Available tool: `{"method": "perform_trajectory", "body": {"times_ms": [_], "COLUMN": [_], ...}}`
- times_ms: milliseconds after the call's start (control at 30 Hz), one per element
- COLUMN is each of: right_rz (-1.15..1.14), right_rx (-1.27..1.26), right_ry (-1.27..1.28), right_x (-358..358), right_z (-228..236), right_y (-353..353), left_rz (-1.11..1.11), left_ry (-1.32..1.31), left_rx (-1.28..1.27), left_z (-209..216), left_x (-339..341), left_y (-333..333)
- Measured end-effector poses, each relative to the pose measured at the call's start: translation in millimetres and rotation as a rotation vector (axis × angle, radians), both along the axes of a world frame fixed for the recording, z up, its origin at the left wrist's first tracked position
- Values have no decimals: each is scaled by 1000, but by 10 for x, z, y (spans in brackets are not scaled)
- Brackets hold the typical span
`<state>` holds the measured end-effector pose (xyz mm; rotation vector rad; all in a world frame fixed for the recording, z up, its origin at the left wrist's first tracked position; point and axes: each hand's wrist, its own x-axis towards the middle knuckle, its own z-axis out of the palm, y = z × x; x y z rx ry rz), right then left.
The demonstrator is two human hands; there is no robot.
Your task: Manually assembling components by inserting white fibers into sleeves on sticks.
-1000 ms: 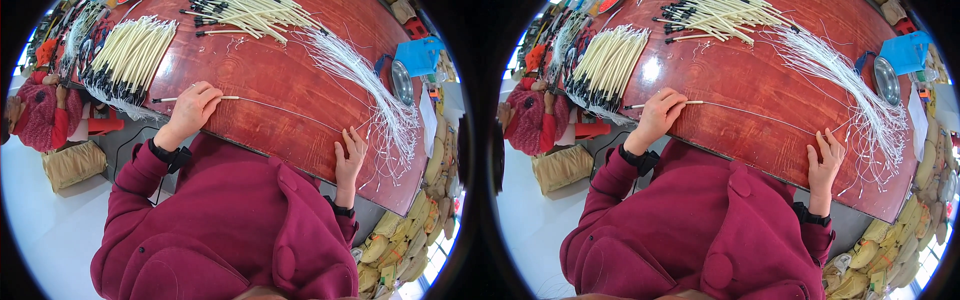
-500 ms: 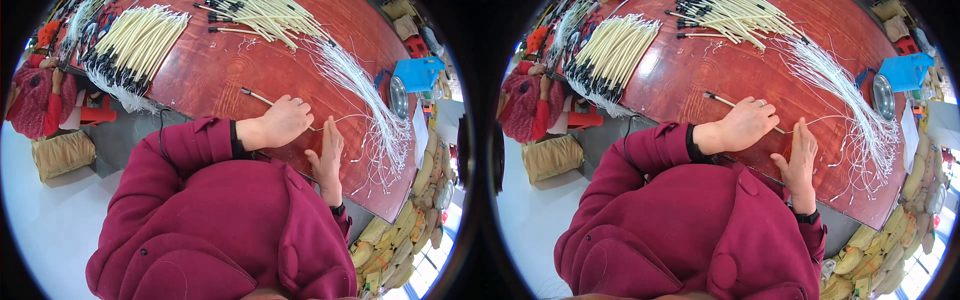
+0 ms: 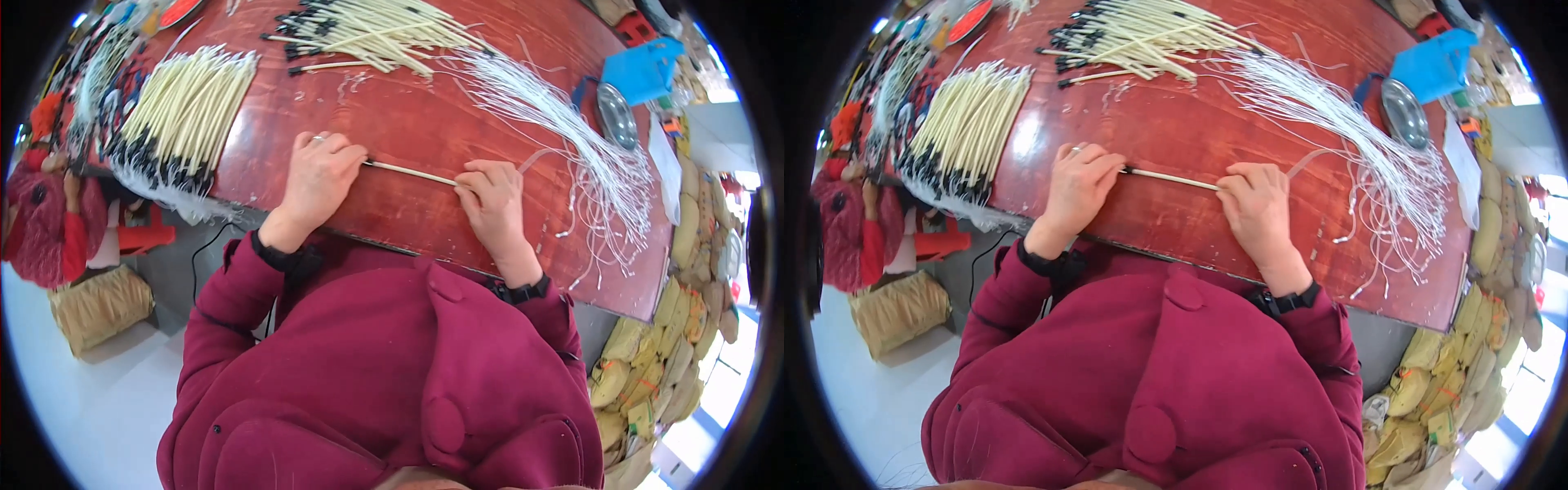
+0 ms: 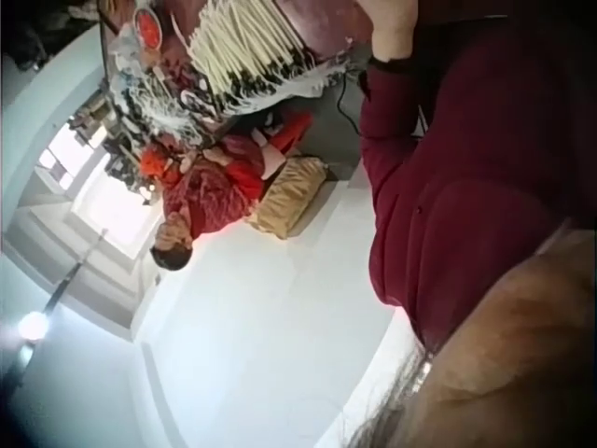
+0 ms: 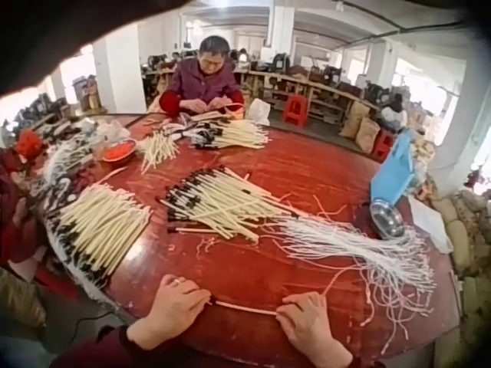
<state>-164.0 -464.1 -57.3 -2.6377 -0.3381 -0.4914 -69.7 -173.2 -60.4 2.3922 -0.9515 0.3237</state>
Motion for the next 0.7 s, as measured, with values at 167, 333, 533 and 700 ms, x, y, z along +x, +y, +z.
{"method": "perform_trajectory", "body": {"times_ms": [167,333,533,700], "right_rz": [-27,-65,-130,-159], "right_rx": [47,45,105,-62], "right_ry": [47,148,221,152], "right_x": [-236,-709,-975,-562], "right_z": [-10,86,206,302], "right_y": [-160,-618,-730,-863], "left_rz": [295,684,455,-318], "left_ry": [-108,-161,-259,242], "left_rx": [41,379,106,-57], "left_z": [61,276,356,278], "left_x": [331,663,311,-288], "left_y": [561,1614,800,-387]}}
